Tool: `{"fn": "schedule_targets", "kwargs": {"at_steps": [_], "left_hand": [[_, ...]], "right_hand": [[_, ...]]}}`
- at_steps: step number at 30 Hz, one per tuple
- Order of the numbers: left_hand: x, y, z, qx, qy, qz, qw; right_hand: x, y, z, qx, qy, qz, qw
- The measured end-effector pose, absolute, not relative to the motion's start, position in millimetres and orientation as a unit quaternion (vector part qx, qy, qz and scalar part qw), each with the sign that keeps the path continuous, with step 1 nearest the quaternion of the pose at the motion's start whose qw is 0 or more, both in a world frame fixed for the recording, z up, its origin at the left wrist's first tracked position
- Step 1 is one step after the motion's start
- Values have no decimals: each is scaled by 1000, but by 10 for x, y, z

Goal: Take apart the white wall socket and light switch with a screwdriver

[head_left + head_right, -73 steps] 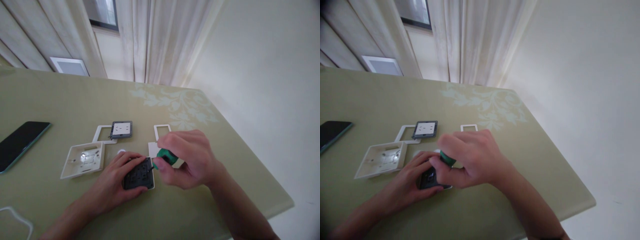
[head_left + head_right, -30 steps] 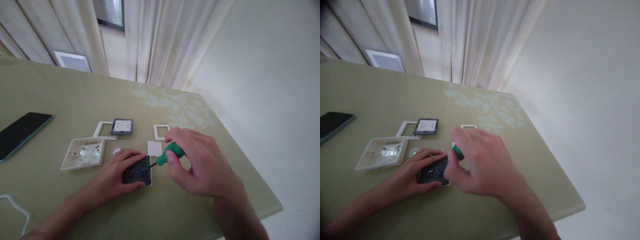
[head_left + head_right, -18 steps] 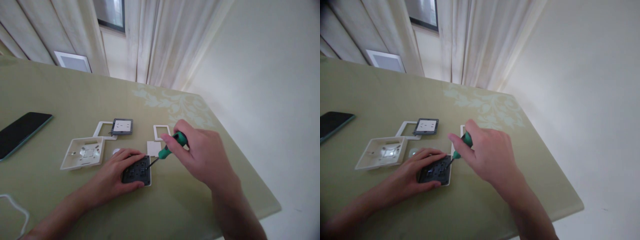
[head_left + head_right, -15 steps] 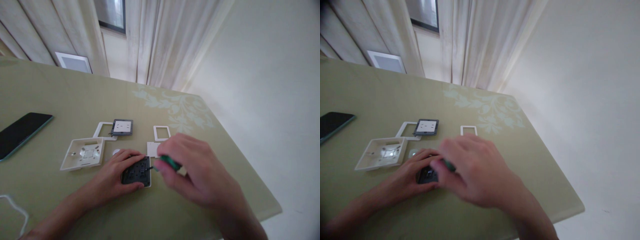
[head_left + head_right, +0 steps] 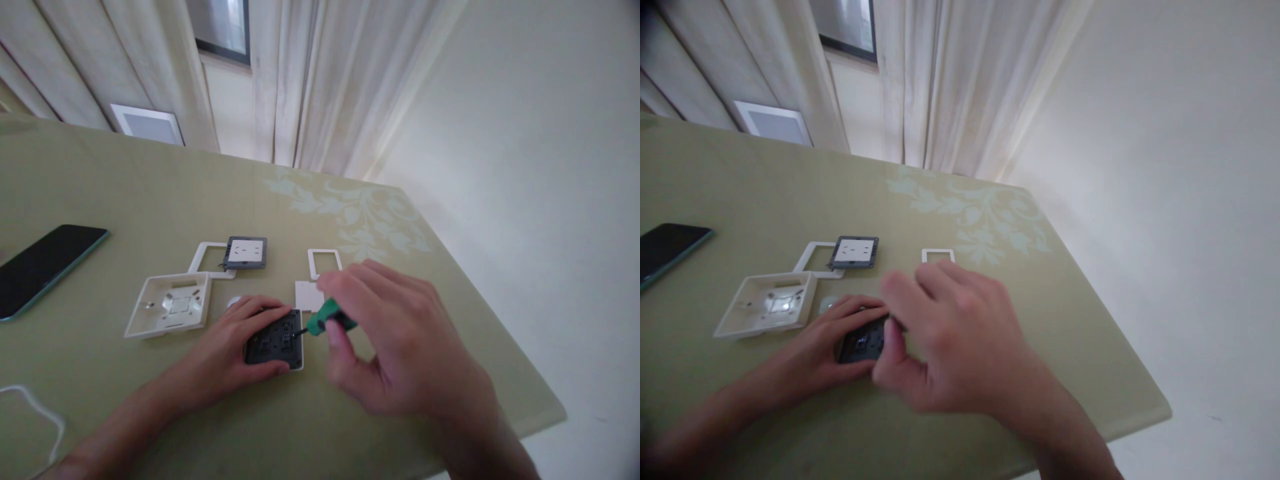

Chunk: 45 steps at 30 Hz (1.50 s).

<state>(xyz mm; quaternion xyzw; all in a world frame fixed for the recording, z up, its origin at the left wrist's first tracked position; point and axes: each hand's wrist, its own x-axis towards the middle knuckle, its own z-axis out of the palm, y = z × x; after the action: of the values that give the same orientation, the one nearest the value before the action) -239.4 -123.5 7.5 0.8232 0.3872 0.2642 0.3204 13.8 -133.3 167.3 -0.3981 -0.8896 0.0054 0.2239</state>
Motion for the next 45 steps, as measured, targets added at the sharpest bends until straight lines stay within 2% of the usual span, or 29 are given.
{"fn": "schedule_targets", "kwargs": {"at_steps": [3, 6, 8, 12, 16, 19, 24, 27, 34, 39, 45], "left_hand": [[-2392, -1224, 69, 826, 389, 258, 317], [-2394, -1223, 67, 830, 384, 260, 311], [-2398, -1225, 80, 832, 380, 261, 307], [-2421, -1216, 108, 839, 382, 244, 301], [-2459, -1191, 67, 849, 369, 241, 291], [-2447, -1205, 84, 852, 359, 270, 270], [-2253, -1274, 335, 806, 365, 340, 319], [-2127, -1246, 449, 795, 355, 339, 357], [-2040, -1107, 444, 744, 417, 382, 356], [-2122, -1098, 453, 775, 375, 341, 378], [-2104, -1051, 424, 761, 398, 345, 378]], "right_hand": [[168, -1283, 1684, -465, -857, -17, 221], [165, -1295, 1704, -377, -900, 43, 215], [157, -1306, 1701, -357, -909, 36, 213], [174, -1241, 1666, -480, -850, -48, 211], [168, -1244, 1683, -355, -909, 62, 210], [137, -1304, 1702, -304, -927, 88, 204], [129, -1243, 1662, -293, -920, 99, 239], [133, -1176, 1637, -263, -924, 114, 254], [86, -1163, 1587, -290, -906, 137, 277], [56, -1147, 1534, -298, -900, 118, 295], [50, -1122, 1514, -301, -884, 140, 329]]}}
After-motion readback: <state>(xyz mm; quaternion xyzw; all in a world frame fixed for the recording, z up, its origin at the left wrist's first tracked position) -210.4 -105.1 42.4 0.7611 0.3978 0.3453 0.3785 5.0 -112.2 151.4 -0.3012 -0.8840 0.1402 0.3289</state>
